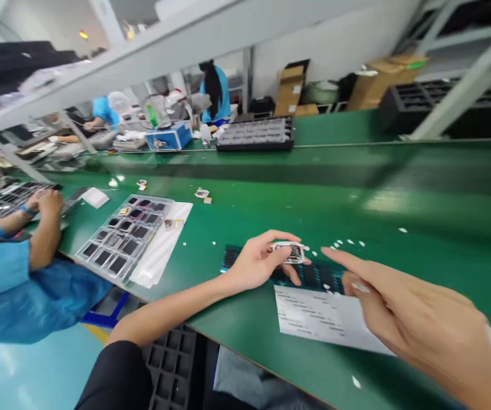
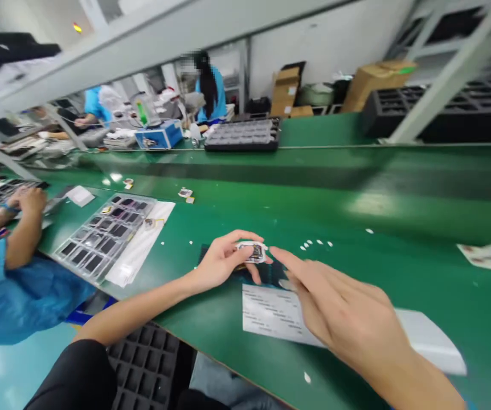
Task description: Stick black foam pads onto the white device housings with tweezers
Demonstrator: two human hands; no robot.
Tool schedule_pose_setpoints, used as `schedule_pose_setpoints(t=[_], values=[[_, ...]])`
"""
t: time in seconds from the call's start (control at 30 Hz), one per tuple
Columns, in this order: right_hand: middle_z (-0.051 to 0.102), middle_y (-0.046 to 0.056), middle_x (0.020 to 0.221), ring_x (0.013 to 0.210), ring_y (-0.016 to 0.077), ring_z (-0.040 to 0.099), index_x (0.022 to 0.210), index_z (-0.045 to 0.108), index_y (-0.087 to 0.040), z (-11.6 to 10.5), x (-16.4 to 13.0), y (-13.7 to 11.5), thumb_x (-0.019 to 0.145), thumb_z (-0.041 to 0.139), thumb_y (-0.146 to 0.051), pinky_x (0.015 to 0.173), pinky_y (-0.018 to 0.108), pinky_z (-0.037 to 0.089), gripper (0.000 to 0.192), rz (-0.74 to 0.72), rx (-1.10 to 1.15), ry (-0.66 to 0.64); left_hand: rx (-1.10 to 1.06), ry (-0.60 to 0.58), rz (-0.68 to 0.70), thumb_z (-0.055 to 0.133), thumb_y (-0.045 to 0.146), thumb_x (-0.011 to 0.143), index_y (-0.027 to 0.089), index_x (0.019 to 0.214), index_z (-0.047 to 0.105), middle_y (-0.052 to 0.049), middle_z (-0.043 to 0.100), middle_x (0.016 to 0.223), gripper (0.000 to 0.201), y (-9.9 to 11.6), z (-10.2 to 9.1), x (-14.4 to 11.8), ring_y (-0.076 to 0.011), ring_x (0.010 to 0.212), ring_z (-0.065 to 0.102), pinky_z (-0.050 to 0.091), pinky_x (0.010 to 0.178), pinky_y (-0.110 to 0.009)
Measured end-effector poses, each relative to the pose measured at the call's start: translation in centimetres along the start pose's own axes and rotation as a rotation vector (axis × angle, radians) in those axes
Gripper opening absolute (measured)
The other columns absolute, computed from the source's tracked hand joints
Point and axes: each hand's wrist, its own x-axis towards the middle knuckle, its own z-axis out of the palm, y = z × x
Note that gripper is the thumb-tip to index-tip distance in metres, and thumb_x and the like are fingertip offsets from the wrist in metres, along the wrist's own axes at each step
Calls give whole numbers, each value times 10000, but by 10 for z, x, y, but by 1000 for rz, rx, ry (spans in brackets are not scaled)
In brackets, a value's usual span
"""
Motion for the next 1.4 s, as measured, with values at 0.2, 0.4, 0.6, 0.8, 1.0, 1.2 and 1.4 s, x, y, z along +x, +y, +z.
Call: schedule_pose_setpoints(t=[0.2,0.4,0.6,0.8,1.0,1.2,1.4], values=[[785,-26,861,638,99,710,1502,601,-227,19,-25,-6,1164,555,-286,587,208,538,346,86,-4,-57,111,-52,-97,680,703,1012,169,1420,680,-71,791,901,672,0,18,-22,-205,723,812,606,695,-291],[814,4,972,715,104,745,1360,657,-198,22,-38,-17,1104,643,-182,618,221,567,257,130,51,-66,226,-98,-100,532,557,1124,172,1500,647,-41,750,731,551,5,24,-32,-195,690,807,522,583,-230],[797,-8,939,724,116,741,1281,648,-201,22,-36,-26,1090,629,-139,633,233,568,201,195,76,-106,481,-39,16,497,364,1130,148,1455,693,-54,813,737,436,5,26,-35,-147,575,744,549,551,-225],[785,0,978,709,115,715,1224,635,-200,23,-42,-26,1127,544,-158,573,263,534,140,173,99,-203,578,19,134,511,242,1100,111,1290,765,-12,771,666,343,4,30,-35,-120,540,742,558,523,-175],[790,-41,993,718,91,728,1308,644,-249,23,-42,-24,1110,600,-189,625,221,572,211,253,176,-177,518,7,72,504,268,1127,142,1293,751,10,748,649,322,7,29,-35,-142,558,768,585,532,-203],[814,-34,1014,755,95,761,1317,650,-261,21,-35,-22,1098,658,-193,647,200,582,229,242,153,-99,499,10,44,496,346,1155,150,1350,722,-6,777,696,358,13,28,-38,-156,579,778,558,530,-236],[813,3,1023,760,100,753,1291,633,-196,25,-40,-27,1131,595,-186,640,228,552,166,224,119,-121,548,23,98,503,254,1130,117,1307,731,-1,780,674,320,11,28,-34,-144,536,758,539,494,-218]])
